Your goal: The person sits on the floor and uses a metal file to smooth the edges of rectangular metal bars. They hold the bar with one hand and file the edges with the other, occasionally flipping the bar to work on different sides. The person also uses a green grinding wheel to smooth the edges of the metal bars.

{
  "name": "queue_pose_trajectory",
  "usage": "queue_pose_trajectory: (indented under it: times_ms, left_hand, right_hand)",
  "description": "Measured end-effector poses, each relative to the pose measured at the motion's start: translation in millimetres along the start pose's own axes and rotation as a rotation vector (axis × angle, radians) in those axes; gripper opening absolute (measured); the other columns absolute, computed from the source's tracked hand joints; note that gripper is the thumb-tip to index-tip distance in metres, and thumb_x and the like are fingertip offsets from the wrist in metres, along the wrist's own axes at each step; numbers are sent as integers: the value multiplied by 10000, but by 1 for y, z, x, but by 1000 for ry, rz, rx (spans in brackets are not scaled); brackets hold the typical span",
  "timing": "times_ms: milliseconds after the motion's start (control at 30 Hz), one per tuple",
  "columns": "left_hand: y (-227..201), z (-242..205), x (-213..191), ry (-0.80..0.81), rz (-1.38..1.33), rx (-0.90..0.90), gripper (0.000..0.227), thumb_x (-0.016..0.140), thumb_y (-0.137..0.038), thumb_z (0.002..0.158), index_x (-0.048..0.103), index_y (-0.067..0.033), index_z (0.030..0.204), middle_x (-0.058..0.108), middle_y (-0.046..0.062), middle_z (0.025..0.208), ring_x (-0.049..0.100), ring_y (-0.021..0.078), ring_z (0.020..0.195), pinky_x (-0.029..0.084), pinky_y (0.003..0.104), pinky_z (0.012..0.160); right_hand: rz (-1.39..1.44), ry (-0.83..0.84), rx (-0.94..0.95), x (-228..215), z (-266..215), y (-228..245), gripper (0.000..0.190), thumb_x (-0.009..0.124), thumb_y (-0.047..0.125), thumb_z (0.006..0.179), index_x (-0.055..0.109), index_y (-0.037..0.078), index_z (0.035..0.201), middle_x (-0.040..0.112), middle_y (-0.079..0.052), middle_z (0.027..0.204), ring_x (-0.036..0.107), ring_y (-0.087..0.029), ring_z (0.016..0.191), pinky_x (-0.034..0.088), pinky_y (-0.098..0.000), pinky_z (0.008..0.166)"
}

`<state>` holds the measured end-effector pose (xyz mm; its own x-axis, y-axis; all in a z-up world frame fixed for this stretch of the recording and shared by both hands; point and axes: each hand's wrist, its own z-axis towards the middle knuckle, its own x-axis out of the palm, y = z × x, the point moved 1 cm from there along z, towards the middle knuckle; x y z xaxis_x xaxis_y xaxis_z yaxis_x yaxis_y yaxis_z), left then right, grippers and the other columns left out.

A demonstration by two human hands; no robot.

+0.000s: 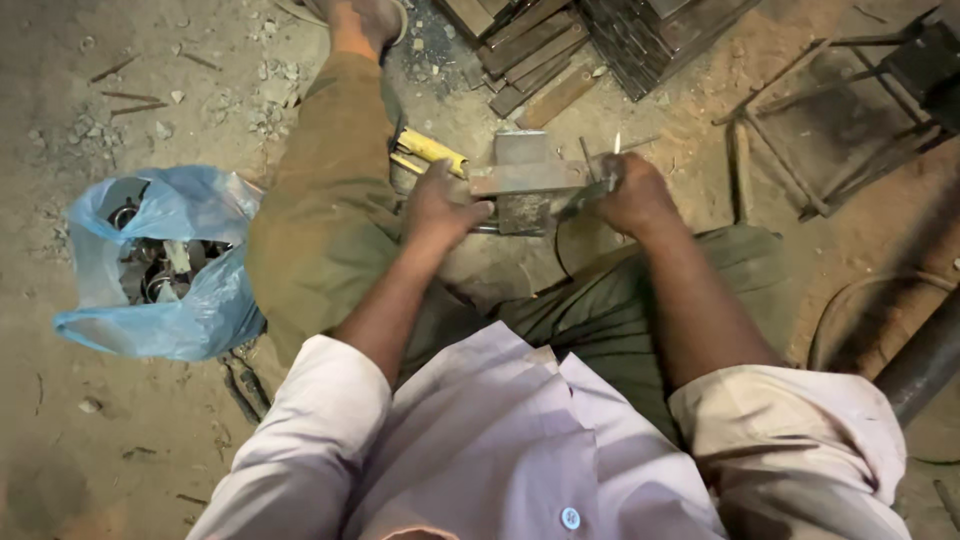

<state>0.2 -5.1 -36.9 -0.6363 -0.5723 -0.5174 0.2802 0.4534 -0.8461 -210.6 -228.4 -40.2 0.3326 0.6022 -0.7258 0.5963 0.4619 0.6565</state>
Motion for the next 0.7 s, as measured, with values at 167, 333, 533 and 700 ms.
queue_pose_trajectory:
  times_ms: [167,333,533,700]
  left_hand:
    - [-39,11,7,53,515,668,788,869,-183,612,589,-82,1342,710,179,1235,625,372,1206,419,476,1049]
    - [-53,25,14,256,537,462,847,887,-233,649,567,-91,1421,724,154,1088,636,357,1073,421,494,947]
    - [-45,33,18,191,461,540,780,855,-219,647,599,-86,1371,731,155,1097,641,345,1035,423,466,938]
    - [-45,36,17,231,463,494,705,826,-163,659,646,-100,1337,731,154,1056,637,344,1019,420,447,928]
  right_hand:
    - [-120,29,-229,-3,14,4,625,892,201,669,688,54,1241,655,-168,1205,643,-378,1084,518,-425,933]
    - [-94,80,-204,3,22,5,565,861,190,680,695,87,1210,682,-143,1148,662,-352,1052,529,-418,908]
    - [-138,73,-303,0,20,2,525,838,170,720,695,89,1218,681,-157,1111,663,-364,1006,535,-441,865]
    - [-146,102,-358,-3,22,4,511,843,166,733,695,75,1213,677,-153,1134,658,-376,1030,536,-441,888]
